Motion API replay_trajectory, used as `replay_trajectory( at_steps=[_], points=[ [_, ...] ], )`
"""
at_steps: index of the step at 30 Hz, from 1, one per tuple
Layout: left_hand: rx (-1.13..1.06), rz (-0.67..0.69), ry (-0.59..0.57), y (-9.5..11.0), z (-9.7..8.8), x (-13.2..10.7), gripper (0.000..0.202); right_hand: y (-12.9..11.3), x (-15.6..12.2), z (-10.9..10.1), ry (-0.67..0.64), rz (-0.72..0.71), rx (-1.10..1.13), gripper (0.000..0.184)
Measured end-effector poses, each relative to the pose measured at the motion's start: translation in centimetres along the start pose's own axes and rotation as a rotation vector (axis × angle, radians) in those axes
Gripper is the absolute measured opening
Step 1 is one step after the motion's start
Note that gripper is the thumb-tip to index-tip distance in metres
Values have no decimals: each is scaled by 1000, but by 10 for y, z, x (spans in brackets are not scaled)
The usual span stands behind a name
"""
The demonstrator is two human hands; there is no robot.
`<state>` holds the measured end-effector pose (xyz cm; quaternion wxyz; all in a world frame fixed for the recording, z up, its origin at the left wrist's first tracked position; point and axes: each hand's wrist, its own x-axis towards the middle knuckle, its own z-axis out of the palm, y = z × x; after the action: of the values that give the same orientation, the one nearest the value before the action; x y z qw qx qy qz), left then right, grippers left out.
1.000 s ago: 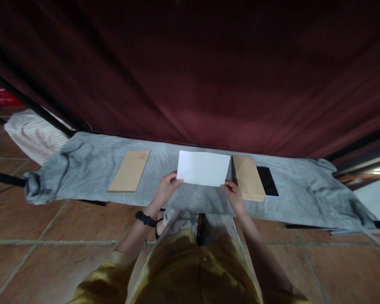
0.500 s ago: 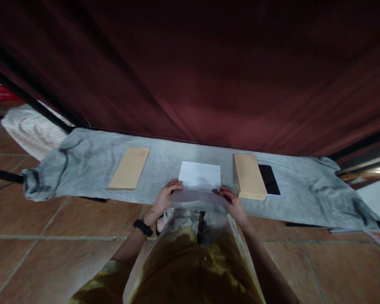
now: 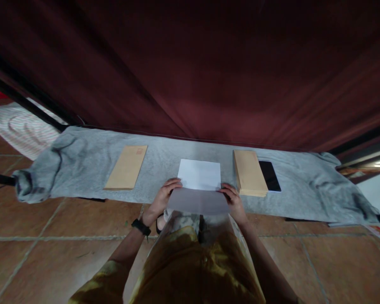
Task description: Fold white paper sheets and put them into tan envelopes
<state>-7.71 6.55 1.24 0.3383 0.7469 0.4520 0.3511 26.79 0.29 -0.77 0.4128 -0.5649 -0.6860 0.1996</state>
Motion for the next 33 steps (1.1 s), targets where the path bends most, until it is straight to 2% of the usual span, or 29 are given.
replay_trajectory(
  at_steps=[4, 12, 19, 26, 33],
  points=[
    [40, -65, 53, -3, 3, 4, 13, -4, 2, 4, 52, 67, -49, 23],
    [99, -86, 122, -4, 8, 11, 27, -6, 8, 14, 143, 132, -137, 35],
    [195, -129, 294, -3, 16, 15, 22, -11, 13, 19, 180, 154, -215, 34],
    [221, -162, 351, -1, 21, 15, 19, -14, 15, 24, 235, 130, -289, 29],
    [247, -198, 345, 1, 24, 16, 16, -13, 15, 28, 231, 156, -355, 22]
  ],
)
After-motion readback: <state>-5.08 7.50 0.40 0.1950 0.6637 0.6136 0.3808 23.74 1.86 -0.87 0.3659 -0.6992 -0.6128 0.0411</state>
